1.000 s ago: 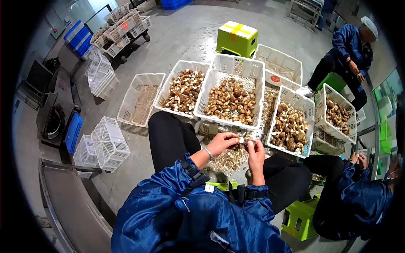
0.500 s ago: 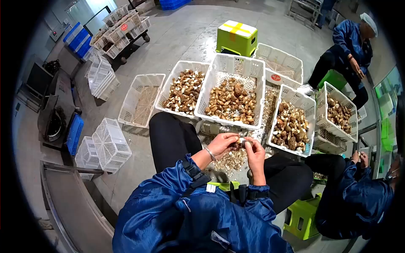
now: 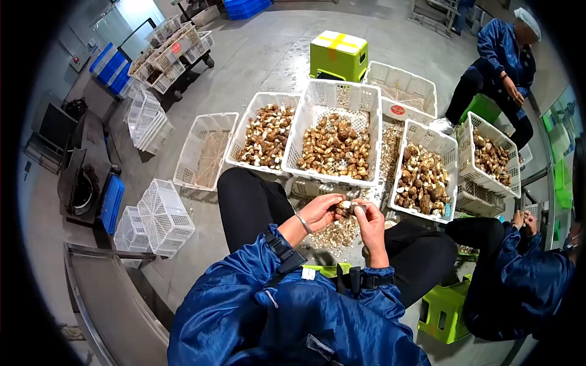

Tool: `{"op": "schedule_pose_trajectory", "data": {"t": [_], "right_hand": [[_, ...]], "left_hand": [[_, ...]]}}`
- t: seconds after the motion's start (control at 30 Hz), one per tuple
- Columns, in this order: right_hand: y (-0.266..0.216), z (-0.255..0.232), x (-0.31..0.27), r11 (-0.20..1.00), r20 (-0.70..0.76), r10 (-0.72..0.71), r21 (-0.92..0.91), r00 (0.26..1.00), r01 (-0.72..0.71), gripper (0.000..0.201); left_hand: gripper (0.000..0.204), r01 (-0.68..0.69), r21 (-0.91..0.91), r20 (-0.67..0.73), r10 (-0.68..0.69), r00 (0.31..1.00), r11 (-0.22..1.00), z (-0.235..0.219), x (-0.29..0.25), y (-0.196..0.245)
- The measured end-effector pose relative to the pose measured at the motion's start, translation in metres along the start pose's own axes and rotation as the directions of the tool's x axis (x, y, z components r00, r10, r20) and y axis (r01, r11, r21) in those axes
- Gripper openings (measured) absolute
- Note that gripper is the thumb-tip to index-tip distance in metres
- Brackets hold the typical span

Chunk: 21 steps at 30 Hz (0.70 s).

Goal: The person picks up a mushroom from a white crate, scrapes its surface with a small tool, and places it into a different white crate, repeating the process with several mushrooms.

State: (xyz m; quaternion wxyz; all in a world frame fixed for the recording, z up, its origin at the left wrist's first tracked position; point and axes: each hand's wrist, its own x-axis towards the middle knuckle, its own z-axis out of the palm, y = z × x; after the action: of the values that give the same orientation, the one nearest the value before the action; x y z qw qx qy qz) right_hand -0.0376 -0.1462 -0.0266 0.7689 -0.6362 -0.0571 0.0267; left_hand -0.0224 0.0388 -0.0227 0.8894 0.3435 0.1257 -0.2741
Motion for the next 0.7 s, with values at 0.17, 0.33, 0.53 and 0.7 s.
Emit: {"op": "schedule_pose_trajectory", "data": {"t": [0.17, 0.33, 0.53, 0.7], "right_hand": [[-0.002, -0.001, 0.000, 0.999, -0.016, 0.029, -0.019, 0.999, -0.030, 0.013], [-0.005, 0.004, -0.002, 0.996, 0.012, -0.069, -0.054, 0.998, 0.069, 0.012], [-0.007, -0.001, -0.002, 1.000, 0.019, 0.024, 0.018, 1.000, -0.025, 0.012], [-0.008, -0.002, -0.003, 0.994, 0.020, 0.108, -0.035, 0.994, -0.107, 0.010]], "left_hand": [[0.017, 0.004, 0.021, -0.014, -0.004, 1.000, 1.000, -0.003, 0.001, -0.003], [0.017, -0.001, -0.034, 0.007, 0.002, 1.000, 0.999, -0.008, 0.005, -0.005], [0.018, 0.039, -0.070, 0.038, -0.037, 0.999, 0.997, -0.011, 0.003, -0.006], [0.018, 0.015, 0.010, 0.037, -0.015, 0.999, 1.000, -0.009, 0.002, -0.003]]}}
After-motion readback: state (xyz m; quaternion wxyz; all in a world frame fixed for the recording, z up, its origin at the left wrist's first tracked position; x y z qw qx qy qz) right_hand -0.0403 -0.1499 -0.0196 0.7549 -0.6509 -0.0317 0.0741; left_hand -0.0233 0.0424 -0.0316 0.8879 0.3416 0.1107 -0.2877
